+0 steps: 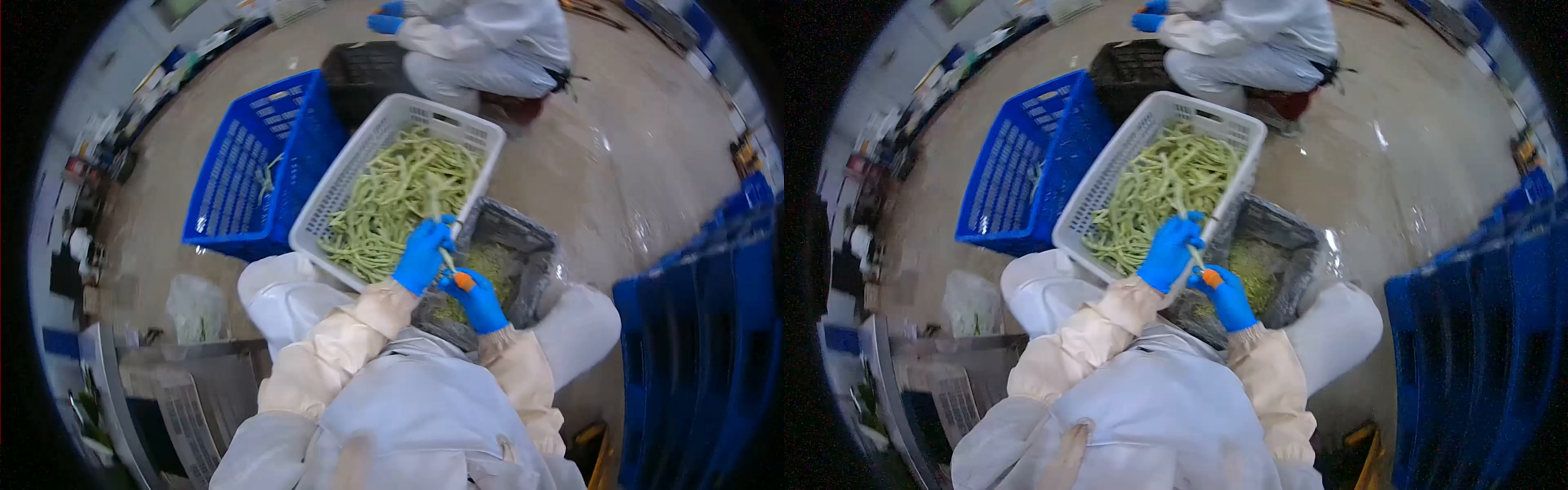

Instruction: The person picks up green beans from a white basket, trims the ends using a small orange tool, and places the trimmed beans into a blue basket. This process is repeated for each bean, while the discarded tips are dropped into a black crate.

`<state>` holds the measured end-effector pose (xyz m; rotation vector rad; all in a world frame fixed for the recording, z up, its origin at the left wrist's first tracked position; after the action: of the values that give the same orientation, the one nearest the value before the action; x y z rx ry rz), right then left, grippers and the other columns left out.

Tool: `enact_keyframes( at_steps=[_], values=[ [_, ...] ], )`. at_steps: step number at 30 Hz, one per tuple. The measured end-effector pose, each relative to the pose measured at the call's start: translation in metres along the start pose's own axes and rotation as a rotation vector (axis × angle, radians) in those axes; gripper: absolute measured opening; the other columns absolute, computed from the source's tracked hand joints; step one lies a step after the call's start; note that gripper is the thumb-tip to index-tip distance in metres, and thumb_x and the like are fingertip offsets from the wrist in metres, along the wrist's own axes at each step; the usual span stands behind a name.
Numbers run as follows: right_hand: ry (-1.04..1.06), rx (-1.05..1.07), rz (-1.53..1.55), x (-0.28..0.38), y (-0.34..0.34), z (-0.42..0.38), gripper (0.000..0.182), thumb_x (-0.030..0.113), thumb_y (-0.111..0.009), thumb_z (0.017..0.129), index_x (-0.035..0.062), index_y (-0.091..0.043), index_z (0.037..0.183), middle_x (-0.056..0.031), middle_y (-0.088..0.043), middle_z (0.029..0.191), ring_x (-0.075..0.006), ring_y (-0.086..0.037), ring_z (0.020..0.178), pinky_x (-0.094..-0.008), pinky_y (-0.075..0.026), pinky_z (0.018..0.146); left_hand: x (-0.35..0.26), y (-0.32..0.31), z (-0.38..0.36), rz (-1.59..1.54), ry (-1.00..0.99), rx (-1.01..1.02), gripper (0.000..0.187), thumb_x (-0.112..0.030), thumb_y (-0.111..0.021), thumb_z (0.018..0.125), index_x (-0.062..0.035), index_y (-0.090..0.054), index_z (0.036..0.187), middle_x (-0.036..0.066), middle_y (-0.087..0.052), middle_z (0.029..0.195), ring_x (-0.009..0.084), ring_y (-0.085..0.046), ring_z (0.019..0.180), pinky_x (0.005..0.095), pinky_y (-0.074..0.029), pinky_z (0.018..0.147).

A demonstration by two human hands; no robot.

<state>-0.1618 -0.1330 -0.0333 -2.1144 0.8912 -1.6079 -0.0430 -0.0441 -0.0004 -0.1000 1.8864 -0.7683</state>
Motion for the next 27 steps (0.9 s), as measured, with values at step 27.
enact_keyframes(
  at_steps=[27],
  values=[
    [0.267, -0.571, -0.942, 0.002, 0.090, 0.022, 0.015, 0.008, -0.055, 0.082, -0.0019, -0.060, 0.092, -0.0021, -0.058, 0.076, -0.0130, -0.051, 0.065, -0.0286, -0.045, 0.062, -0.275, 0.204, 0.010, 1.874, -0.983, -0.904, 0.023, -0.016, -0.061, 0.077, -0.0002, -0.060, 0.093, 0.021, -0.058, 0.081, 0.0360, -0.057, 0.080, 0.0434, -0.044, 0.070]
  ],
)
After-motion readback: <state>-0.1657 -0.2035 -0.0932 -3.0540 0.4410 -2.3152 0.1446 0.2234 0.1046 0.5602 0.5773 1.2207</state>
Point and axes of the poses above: each hand's wrist, its own z-axis towards the middle knuckle, its own y-axis out of the back of the hand, x = y × z, the point moved 2 cm from there along z, towards the middle knuckle
